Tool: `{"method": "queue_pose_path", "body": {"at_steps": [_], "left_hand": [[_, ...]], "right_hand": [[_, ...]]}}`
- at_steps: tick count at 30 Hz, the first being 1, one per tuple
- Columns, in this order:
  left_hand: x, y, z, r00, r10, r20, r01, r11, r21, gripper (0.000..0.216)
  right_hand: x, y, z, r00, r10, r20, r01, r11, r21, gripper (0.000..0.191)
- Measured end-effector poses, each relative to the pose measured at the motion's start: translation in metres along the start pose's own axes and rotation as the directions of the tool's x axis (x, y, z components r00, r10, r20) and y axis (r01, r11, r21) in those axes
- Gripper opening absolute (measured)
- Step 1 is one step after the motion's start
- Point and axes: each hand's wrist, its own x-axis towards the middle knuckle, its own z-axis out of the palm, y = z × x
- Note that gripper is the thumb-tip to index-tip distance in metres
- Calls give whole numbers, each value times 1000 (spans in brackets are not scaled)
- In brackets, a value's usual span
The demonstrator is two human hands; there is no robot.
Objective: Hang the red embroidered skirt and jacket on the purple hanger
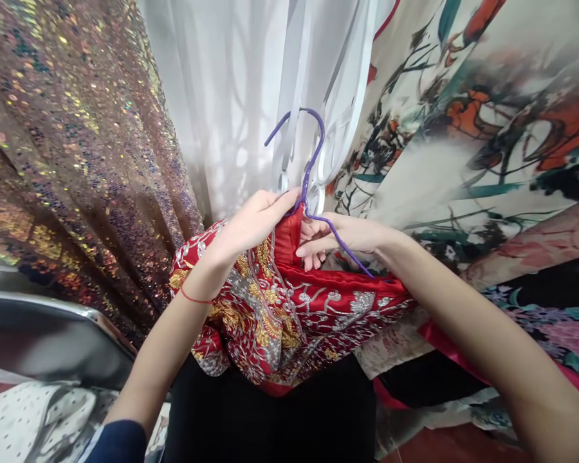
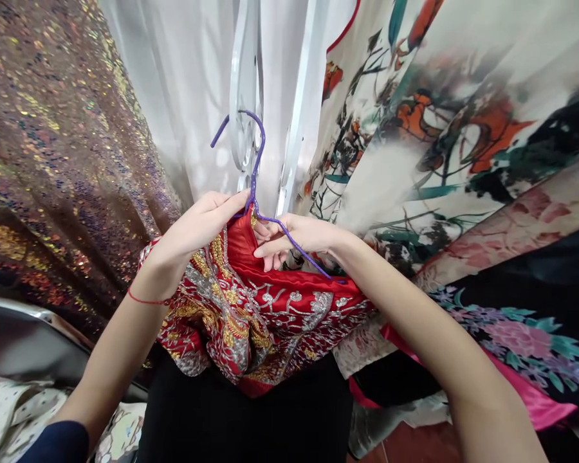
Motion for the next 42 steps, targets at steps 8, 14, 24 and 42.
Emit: {"method": "queue_pose_path", "body": {"at_steps": [8, 14, 24, 42], "left_hand": [[-55, 19, -19, 924, 283, -258, -119, 852, 509, 23], [-123, -36, 51, 664, 344, -664, 23, 878, 478, 8], [-122, -158, 150, 341, 275, -899, 435, 801, 410, 65], [-161, -225, 152, 179, 65, -982, 447, 883, 140, 22]], "right_hand": [[-42, 35, -5, 965, -16, -260, -26, 988, -155, 37], [-64, 56, 50, 575, -354, -738, 6, 904, -428, 27], [-54, 62, 49, 643, -372, -669, 20, 882, -471, 27], [-56, 62, 48, 705, -278, -652, 19, 927, -375, 32]]}}
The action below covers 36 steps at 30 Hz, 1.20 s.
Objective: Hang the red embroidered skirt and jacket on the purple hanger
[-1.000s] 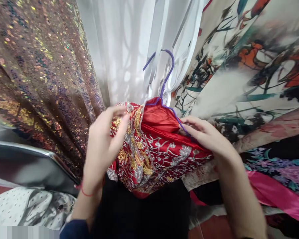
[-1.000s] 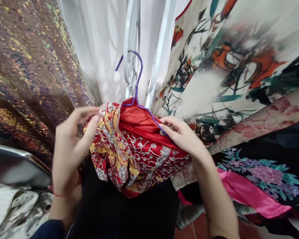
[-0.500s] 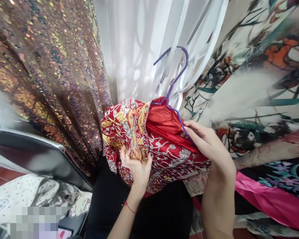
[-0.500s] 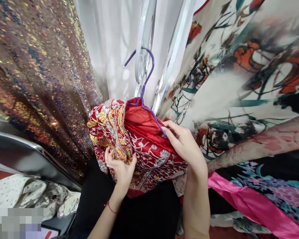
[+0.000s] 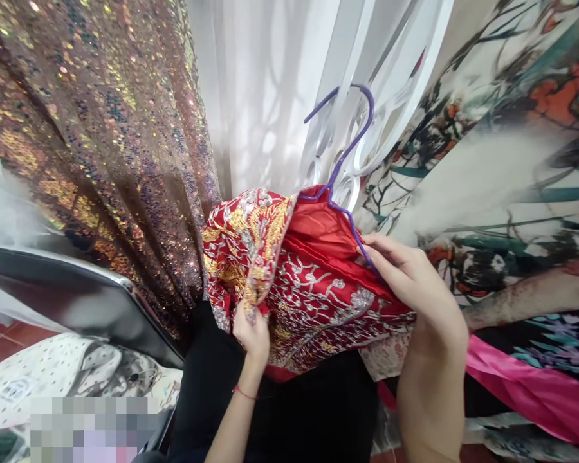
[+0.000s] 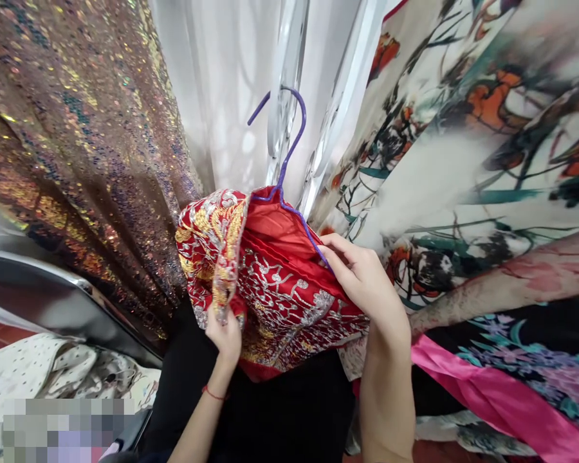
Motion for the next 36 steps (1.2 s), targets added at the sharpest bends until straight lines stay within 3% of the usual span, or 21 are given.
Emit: {"method": "queue_pose_path", "body": {"at_steps": [4, 7, 11, 17, 21, 23, 24, 26, 28, 29, 32, 34, 36], "left_hand": [[74, 40, -31, 970, -46, -239, 34, 998, -52, 21], [136, 86, -52, 922, 51, -385, -57, 998, -6, 17], [186, 123, -59, 928, 228, -294, -237, 971, 4, 14], [204, 138, -61, 930, 286, -230, -279, 958, 62, 21], [210, 152, -71, 912, 348, -218, -337, 938, 86, 23], [218, 157, -72, 907, 383, -177, -371, 923, 100, 24], [223, 159, -71, 909, 393, -136, -378, 917, 126, 23], [236, 160, -66, 916, 399, -35, -383, 899, 213, 22], [250, 159, -57, 916, 392, 87, -400, 866, 300, 22], [254, 158, -52, 913, 376, 156, -407, 851, 331, 22], [252, 153, -39, 900, 308, 309, -410, 840, 356, 24], [231, 145, -33, 907, 333, 256, -405, 857, 319, 32], [197, 131, -30, 911, 397, 109, -411, 875, 254, 43]], "right_hand": [[2, 2, -9, 989, 63, 135, -74, 995, 73, 35], [2, 3, -15, 970, 85, 228, -108, 990, 91, 36], [3, 1, -20, 957, 65, 282, -93, 992, 87, 41], [-8, -1, -33, 940, 79, 332, -102, 993, 53, 41], [-26, 2, -37, 975, 183, 128, -202, 968, 149, 32], [-34, -2, -34, 965, 251, -77, -220, 933, 284, 24], [-36, -5, -30, 929, 297, -221, -205, 909, 363, 19], [-38, -15, -22, 778, 388, -495, -138, 873, 468, 10], [-36, -25, -15, 637, 420, -646, -100, 876, 471, 6], [-35, -30, -12, 613, 413, -674, -99, 886, 453, 6], [-35, -34, -7, 642, 383, -665, -104, 902, 419, 8], [-37, -30, -6, 661, 381, -646, -109, 901, 420, 8], [-40, -23, -6, 667, 364, -650, -100, 908, 407, 7]]}}
